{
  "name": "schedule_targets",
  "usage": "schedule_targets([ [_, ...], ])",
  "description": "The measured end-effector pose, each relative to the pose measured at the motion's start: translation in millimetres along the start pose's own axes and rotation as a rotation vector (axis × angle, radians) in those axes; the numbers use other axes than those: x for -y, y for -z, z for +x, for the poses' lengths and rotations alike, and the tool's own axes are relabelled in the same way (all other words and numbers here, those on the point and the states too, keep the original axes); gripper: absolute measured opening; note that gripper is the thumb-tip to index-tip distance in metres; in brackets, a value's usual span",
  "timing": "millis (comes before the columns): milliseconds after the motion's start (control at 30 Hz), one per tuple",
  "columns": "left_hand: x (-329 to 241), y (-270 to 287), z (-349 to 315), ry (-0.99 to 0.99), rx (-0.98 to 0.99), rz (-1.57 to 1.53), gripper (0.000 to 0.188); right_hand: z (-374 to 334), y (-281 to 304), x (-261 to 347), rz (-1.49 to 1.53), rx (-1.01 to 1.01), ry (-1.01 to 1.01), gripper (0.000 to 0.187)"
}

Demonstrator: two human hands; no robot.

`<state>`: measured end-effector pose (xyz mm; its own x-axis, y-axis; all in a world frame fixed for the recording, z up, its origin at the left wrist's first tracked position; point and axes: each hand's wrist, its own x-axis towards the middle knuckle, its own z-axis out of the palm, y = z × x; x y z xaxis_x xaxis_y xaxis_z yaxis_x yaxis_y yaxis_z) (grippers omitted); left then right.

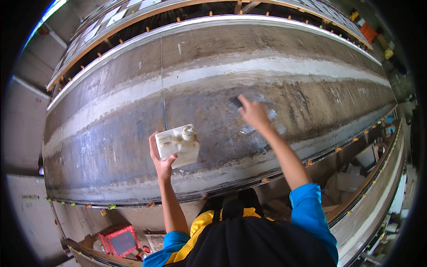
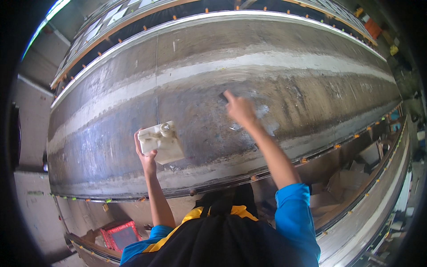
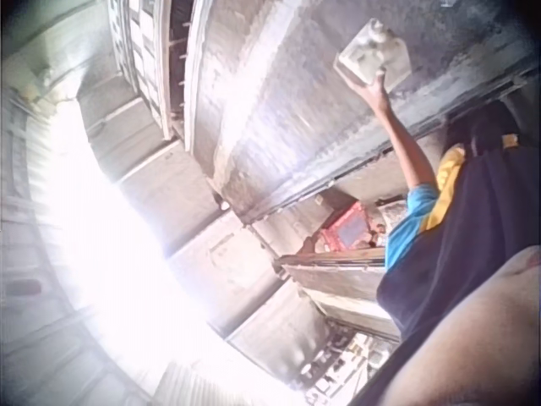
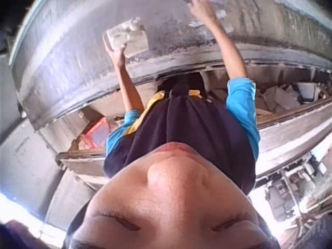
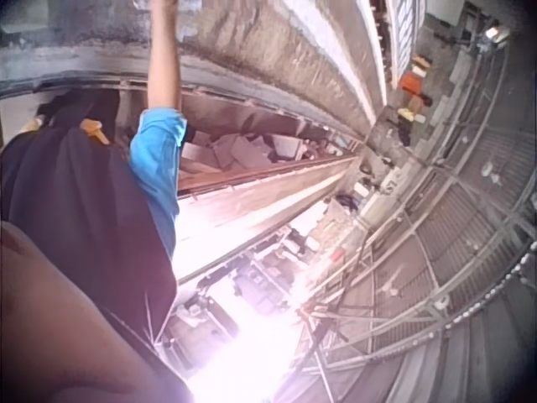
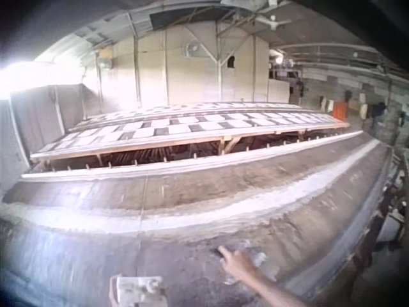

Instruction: The person pours a liquid from a white plastic bottle onto a large curved concrete surface and scrubs it with a dark rectangular block. The person repeatedly applies the liquid and scrubs the same area in a rhythmic motion.

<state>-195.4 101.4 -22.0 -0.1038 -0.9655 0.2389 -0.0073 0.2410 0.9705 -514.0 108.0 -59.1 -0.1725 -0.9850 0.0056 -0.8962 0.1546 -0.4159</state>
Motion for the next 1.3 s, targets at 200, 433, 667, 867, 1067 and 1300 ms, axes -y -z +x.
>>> schedule_targets([
  [200,0.4,-14.1,-25.9,-0.009,-0.105,-0.005,0.094,25.1,-6.8,-67.6,-0.322,-0.088,0.037,0.034],
  [433,-21.6,-41.1,-66.6,0.008,-0.338,0.045,0.093,-61.7,21.4,-73.8,-0.07,0.149,0.809,0.033],
  [667,-26.6,-81.7,-105.4,-0.04,-0.496,0.072,0.089,63.9,29.5,-73.5,-0.156,0.507,0.901,0.042],
  [867,-32.1,-96.4,-121.0,-0.016,-0.529,0.086,0.089,98.3,3.7,-94.2,-0.145,0.03,0.897,0.02],
  [1067,-26.4,-90.0,-124.0,-0.026,-0.554,0.07,0.089,-5.0,1.7,-106.1,-0.013,0.052,1.176,0.025],
  [1300,-25.8,-85.2,-88.9,-0.015,-0.444,0.004,0.089,14.8,12.0,-81.5,-0.444,-0.011,0.719,0.024],
])
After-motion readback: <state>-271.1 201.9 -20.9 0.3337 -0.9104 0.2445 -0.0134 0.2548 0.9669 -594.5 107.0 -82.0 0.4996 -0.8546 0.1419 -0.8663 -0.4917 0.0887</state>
